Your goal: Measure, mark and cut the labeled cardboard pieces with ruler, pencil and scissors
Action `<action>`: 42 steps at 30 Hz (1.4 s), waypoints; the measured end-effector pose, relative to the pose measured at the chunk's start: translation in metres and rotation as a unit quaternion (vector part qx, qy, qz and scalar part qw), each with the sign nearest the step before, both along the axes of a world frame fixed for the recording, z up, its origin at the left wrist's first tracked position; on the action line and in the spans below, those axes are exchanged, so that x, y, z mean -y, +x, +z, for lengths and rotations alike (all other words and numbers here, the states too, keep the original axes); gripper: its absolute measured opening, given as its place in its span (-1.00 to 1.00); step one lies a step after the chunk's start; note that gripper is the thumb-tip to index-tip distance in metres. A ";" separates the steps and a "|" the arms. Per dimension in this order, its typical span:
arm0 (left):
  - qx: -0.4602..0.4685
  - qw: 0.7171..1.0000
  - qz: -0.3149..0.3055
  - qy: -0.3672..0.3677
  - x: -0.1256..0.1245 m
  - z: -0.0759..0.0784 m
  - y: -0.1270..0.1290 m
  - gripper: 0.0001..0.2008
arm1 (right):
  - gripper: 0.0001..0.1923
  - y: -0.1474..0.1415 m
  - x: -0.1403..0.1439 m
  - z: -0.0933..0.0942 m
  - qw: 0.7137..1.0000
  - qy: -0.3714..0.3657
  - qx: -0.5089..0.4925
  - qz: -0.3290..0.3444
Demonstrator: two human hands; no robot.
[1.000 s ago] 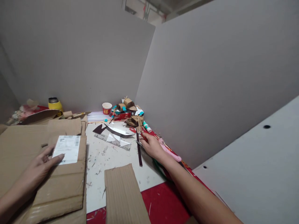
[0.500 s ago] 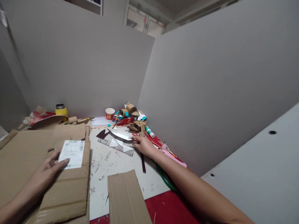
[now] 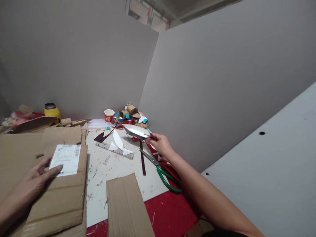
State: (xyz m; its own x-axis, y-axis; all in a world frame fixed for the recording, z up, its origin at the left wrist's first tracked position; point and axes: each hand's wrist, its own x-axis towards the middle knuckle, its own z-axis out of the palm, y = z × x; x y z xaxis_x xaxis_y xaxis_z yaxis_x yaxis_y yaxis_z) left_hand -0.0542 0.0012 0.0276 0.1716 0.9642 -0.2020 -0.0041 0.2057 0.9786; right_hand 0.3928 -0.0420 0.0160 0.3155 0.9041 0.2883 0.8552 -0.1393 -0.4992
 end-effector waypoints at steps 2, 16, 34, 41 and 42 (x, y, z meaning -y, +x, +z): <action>-0.008 1.000 0.012 -0.005 0.002 0.005 0.002 -0.26 | -0.78 0.013 0.013 0.005 0.999 -0.002 -0.004 -0.043; -0.118 0.993 0.024 0.012 0.004 0.016 0.007 -0.23 | -0.74 0.024 0.048 -0.006 0.987 -0.036 0.037 -0.149; -0.017 1.000 -0.008 0.014 0.000 0.002 0.000 -0.29 | -0.70 -0.100 0.026 -0.002 0.969 -0.114 0.133 0.174; 0.004 1.000 0.003 0.030 0.001 0.000 0.000 -0.35 | -0.77 -0.106 -0.008 0.007 0.946 -0.168 0.185 0.206; 0.009 0.999 0.004 0.034 0.001 0.000 0.001 -0.36 | -0.78 -0.108 -0.011 0.006 0.947 -0.168 0.180 0.205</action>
